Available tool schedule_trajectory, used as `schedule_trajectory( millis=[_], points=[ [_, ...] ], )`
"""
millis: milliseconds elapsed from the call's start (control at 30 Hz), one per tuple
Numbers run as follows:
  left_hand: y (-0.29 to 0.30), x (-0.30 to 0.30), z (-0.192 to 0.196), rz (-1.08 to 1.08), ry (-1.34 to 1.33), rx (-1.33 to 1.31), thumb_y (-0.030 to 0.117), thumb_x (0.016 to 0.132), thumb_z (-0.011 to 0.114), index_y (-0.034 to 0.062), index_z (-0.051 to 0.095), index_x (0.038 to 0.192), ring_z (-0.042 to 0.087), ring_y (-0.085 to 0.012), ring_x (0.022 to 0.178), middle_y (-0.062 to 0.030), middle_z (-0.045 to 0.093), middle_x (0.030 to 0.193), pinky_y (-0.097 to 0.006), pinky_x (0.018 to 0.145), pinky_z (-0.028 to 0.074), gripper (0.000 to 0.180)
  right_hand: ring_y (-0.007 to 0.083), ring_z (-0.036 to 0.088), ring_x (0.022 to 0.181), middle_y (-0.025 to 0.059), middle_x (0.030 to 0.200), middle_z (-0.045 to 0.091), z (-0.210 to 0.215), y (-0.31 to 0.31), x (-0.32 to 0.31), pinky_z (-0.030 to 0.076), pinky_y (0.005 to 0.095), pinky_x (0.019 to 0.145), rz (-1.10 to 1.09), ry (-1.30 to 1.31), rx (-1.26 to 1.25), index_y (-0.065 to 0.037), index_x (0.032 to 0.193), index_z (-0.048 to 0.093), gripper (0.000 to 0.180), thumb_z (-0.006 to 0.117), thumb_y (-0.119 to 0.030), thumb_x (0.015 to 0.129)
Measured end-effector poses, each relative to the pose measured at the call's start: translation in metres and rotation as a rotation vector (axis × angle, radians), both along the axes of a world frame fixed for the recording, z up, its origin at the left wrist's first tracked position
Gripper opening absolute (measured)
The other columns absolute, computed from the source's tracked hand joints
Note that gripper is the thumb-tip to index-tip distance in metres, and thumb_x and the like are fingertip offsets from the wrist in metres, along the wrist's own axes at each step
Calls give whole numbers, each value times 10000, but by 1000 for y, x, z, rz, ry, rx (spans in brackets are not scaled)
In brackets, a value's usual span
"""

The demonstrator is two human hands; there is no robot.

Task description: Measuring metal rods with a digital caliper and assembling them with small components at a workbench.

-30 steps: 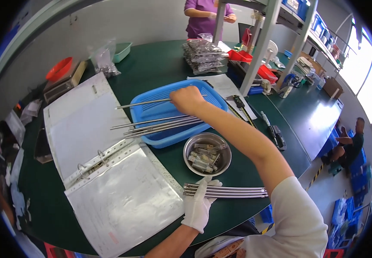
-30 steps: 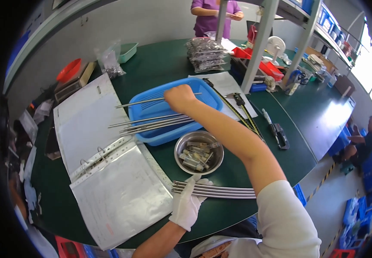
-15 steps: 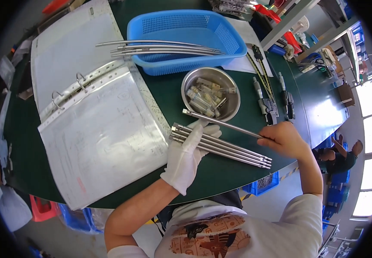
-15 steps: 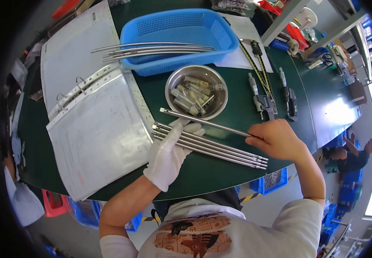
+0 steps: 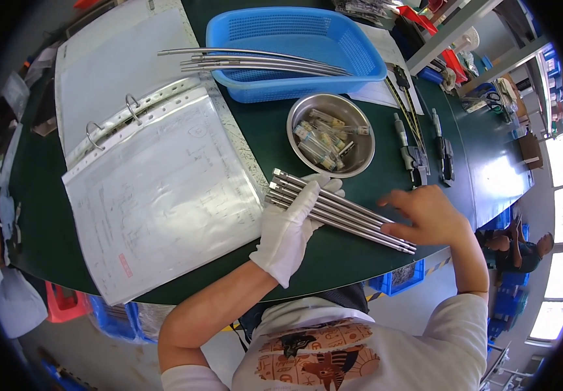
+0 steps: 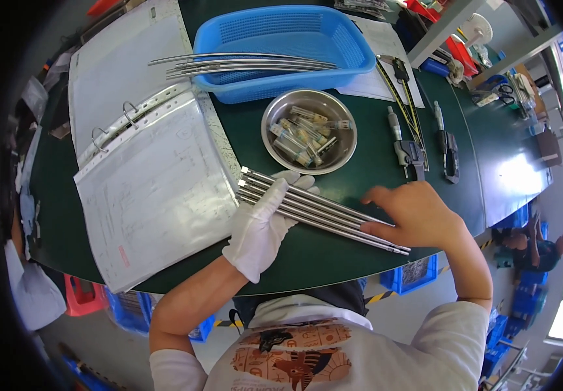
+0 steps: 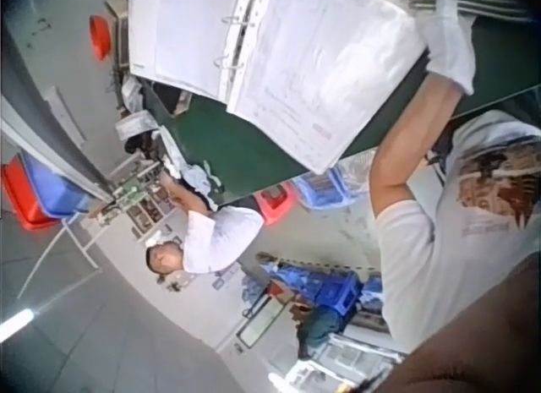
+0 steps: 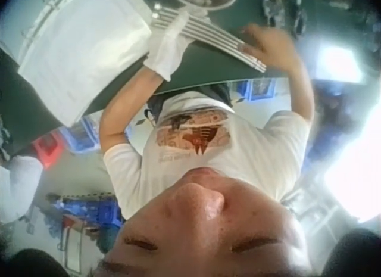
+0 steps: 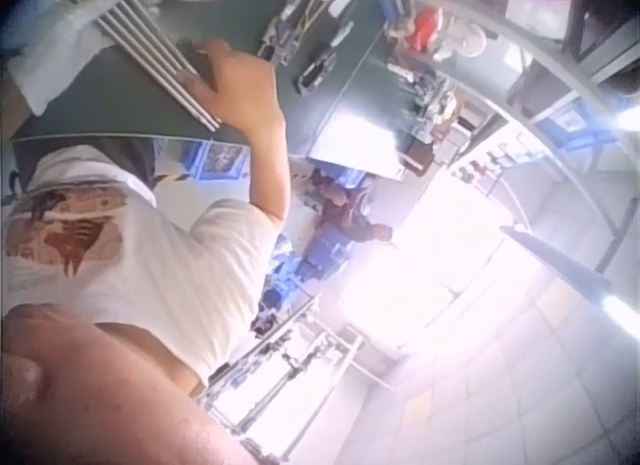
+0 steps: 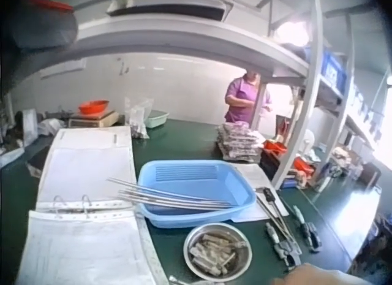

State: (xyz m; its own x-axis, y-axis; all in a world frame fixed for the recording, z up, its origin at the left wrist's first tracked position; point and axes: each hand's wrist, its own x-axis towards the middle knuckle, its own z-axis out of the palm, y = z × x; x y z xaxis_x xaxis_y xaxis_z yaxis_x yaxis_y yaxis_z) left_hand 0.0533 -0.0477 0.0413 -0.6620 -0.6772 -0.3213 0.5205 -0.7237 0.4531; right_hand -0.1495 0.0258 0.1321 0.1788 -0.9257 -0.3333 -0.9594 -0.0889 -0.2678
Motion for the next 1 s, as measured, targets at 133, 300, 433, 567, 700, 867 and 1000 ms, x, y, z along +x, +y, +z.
schedule_trajectory(
  millis=[133, 300, 433, 567, 700, 867, 1000],
  points=[
    [0, 1, 0, -33, -14, -38, 193, 913, 459, -46, 417, 1175, 513, -266, 1059, -191, 508, 1133, -405, 930, 410, 357, 311, 503, 509, 105, 537, 500, 7, -18, 12, 387, 382, 504, -157, -294, -280, -41, 752, 521, 171, 525, -211, 773],
    [1, -3, 2, 34, -47, 28, 158, 866, 554, -2, 539, 1077, 592, -195, 921, -137, 603, 991, -328, 755, 501, 265, 278, 550, 625, 109, 694, 559, -11, -50, 49, 429, 329, 582, 55, -482, -600, -17, 808, 566, 72, 551, -11, 738],
    [2, -3, 3, 101, -32, 44, 168, 850, 585, 38, 531, 1052, 581, -142, 859, -74, 585, 945, -312, 721, 500, 246, 243, 569, 693, 108, 775, 586, -23, -71, 69, 448, 300, 636, 166, -692, -729, 14, 857, 610, 146, 586, 59, 721],
    [2, -3, 4, 105, -40, 86, 172, 849, 588, 92, 514, 1036, 558, -105, 822, -21, 557, 934, -296, 697, 494, 216, 175, 588, 720, 113, 813, 608, -37, -80, 80, 466, 260, 638, 57, -915, -632, 22, 882, 621, 134, 593, 43, 752],
    [1, -2, 2, 112, -31, 65, 172, 852, 583, 114, 519, 1053, 559, -102, 841, -18, 563, 955, -289, 689, 492, 219, 152, 605, 750, 113, 829, 617, -48, -83, 80, 483, 234, 654, -45, -963, -602, 32, 894, 619, 138, 588, 42, 760],
    [2, -3, -2, 98, -29, 66, 170, 853, 579, 118, 521, 1070, 563, -101, 845, -20, 570, 980, -279, 695, 490, 230, 171, 607, 761, 127, 837, 616, -54, -84, 80, 475, 251, 665, -76, -1047, -552, 40, 899, 601, 131, 572, 48, 771],
    [3, -4, -7, 89, -34, 82, 152, 850, 580, 121, 507, 1082, 559, -105, 856, -21, 559, 993, -280, 703, 493, 245, 201, 618, 707, 109, 802, 617, -51, -86, 78, 484, 263, 605, 109, -741, -774, 18, 875, 616, 162, 608, 43, 715]
  ],
)
